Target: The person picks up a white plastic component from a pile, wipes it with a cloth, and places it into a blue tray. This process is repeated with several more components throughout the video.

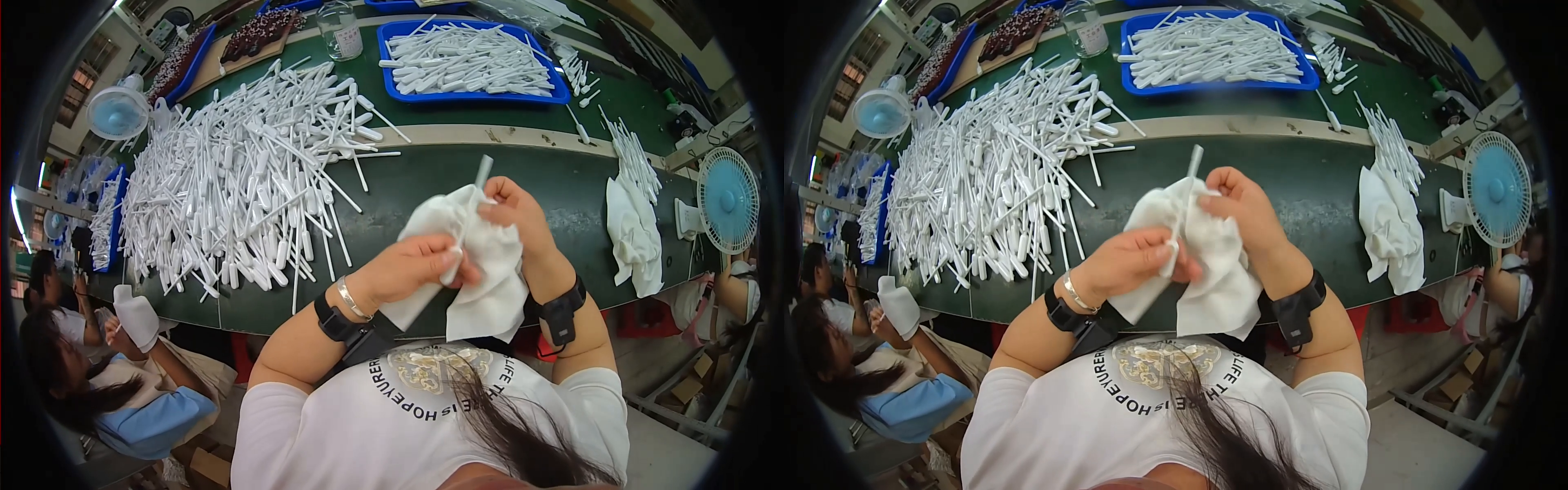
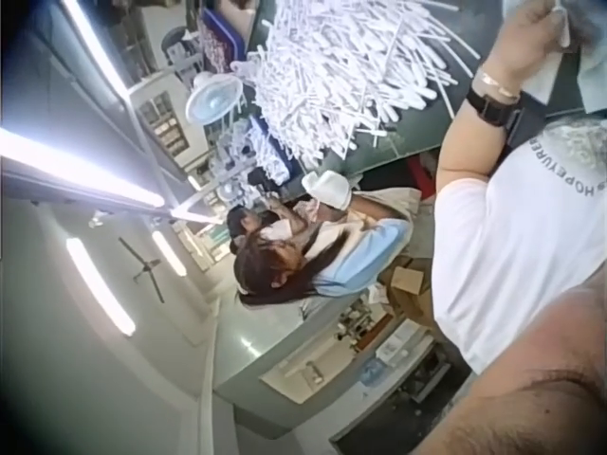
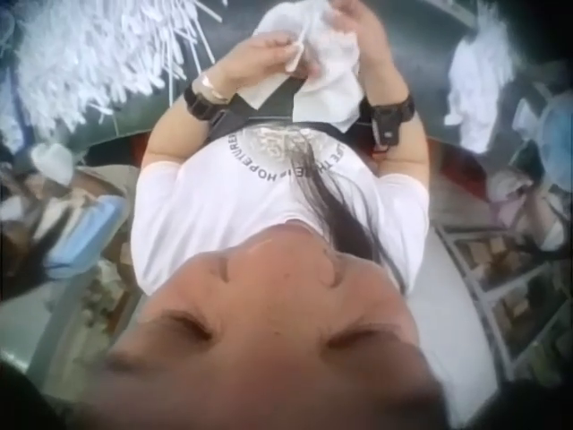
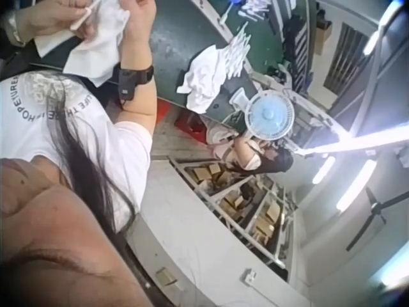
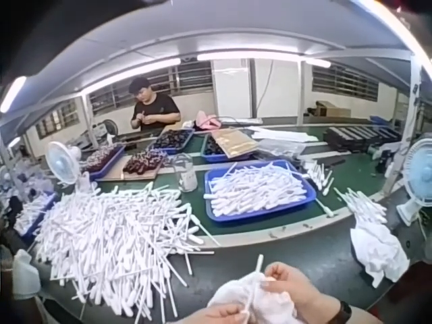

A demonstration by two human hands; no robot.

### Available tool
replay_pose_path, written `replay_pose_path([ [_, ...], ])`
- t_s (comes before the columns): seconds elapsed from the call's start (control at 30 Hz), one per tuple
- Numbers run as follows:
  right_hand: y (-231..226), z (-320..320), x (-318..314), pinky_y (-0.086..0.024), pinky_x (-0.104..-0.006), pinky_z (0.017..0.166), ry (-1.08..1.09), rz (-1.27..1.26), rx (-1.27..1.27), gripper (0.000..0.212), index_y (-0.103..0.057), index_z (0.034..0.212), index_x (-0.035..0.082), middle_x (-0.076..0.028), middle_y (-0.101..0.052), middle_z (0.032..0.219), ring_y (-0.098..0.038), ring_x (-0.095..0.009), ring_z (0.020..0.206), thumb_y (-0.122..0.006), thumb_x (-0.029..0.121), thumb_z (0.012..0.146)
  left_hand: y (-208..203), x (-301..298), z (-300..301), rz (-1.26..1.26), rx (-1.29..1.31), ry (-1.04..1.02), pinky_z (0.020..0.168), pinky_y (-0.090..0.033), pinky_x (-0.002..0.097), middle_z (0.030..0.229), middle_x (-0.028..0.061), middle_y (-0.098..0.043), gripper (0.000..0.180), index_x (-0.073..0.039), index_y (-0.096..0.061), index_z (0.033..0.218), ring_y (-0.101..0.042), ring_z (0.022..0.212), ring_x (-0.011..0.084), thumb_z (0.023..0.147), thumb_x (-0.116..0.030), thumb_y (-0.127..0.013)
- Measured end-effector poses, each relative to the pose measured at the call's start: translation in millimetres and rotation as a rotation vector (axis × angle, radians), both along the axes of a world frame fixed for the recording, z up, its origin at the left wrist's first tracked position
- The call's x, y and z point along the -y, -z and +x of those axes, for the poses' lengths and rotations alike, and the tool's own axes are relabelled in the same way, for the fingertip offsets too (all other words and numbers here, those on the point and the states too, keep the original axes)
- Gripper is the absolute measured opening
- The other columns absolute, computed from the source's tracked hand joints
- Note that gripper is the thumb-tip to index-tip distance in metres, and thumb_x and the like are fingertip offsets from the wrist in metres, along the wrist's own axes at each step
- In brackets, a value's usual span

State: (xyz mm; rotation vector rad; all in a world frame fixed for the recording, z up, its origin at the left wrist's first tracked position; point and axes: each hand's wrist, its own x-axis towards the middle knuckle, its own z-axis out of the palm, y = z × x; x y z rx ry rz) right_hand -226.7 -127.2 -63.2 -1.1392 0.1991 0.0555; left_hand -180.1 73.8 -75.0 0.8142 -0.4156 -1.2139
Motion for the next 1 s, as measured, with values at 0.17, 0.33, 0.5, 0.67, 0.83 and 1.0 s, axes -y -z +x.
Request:
replay_pose_path([
  [0.17,8.4,13.9,2.1,-0.045,-0.0253,0.070,0.051,0.001,-0.090,0.036,-0.048,0.101,-0.002,-0.007,-0.057,0.086,-0.056,-0.014,0.076,-0.062,0.015,0.072,-10.7,-3.0,21.5,0.307,0.035,-0.345,0.071,-0.050,0.0304,0.093,0.0107,-0.059,0.022,-0.003,-0.051,0.098,-0.059,0.084,0.0193,0.090,-0.022,-0.043],
  [0.33,-3.5,8.7,-12.1,-0.045,-0.0254,0.073,-0.044,-0.848,-0.136,0.038,-0.048,0.109,-0.002,-0.010,-0.058,0.098,-0.057,-0.014,0.082,-0.059,0.010,0.074,-3.8,-1.4,13.1,0.262,0.143,-0.273,0.064,-0.048,0.0230,0.087,0.0047,-0.059,0.022,-0.002,-0.053,0.097,-0.057,0.073,0.0103,0.090,-0.022,-0.045],
  [0.5,-4.2,4.0,-0.1,-0.045,-0.0260,0.073,-0.261,-0.672,-0.137,0.038,-0.050,0.108,-0.002,-0.009,-0.058,0.097,-0.057,-0.014,0.082,-0.061,0.011,0.074,-1.0,2.5,12.8,0.217,0.178,-0.273,0.056,-0.045,0.0204,0.081,0.0040,-0.059,0.022,-0.002,-0.054,0.096,-0.053,0.061,0.0076,0.089,-0.021,-0.047],
  [0.67,-11.4,-1.1,-9.1,-0.045,-0.0269,0.073,-0.282,-0.165,-0.104,0.031,-0.052,0.103,-0.002,-0.007,-0.059,0.093,-0.056,-0.012,0.081,-0.059,0.010,0.075,0.3,-0.7,11.6,0.219,0.183,-0.302,0.052,-0.044,0.0195,0.079,0.0054,-0.059,0.023,-0.001,-0.055,0.096,-0.052,0.057,0.0076,0.088,-0.021,-0.048],
  [0.83,-2.6,-2.8,-19.8,-0.046,-0.0255,0.072,-0.275,-0.018,-0.080,0.031,-0.051,0.106,-0.001,-0.006,-0.058,0.095,-0.057,-0.012,0.082,-0.058,0.006,0.077,-3.4,-5.1,10.7,0.206,0.244,-0.305,0.052,-0.042,0.0182,0.077,0.0040,-0.060,0.023,0.000,-0.056,0.095,-0.051,0.056,0.0068,0.088,-0.020,-0.049],
  [1.0,6.2,-1.2,-20.1,-0.046,-0.0248,0.070,-0.192,-0.089,-0.082,0.028,-0.053,0.104,-0.001,-0.005,-0.059,0.092,-0.057,-0.011,0.080,-0.058,0.007,0.077,-1.9,-2.6,11.8,0.318,0.327,-0.332,0.050,-0.042,0.0181,0.076,0.0032,-0.060,0.022,0.000,-0.057,0.093,-0.051,0.055,0.0070,0.087,-0.019,-0.050],
])
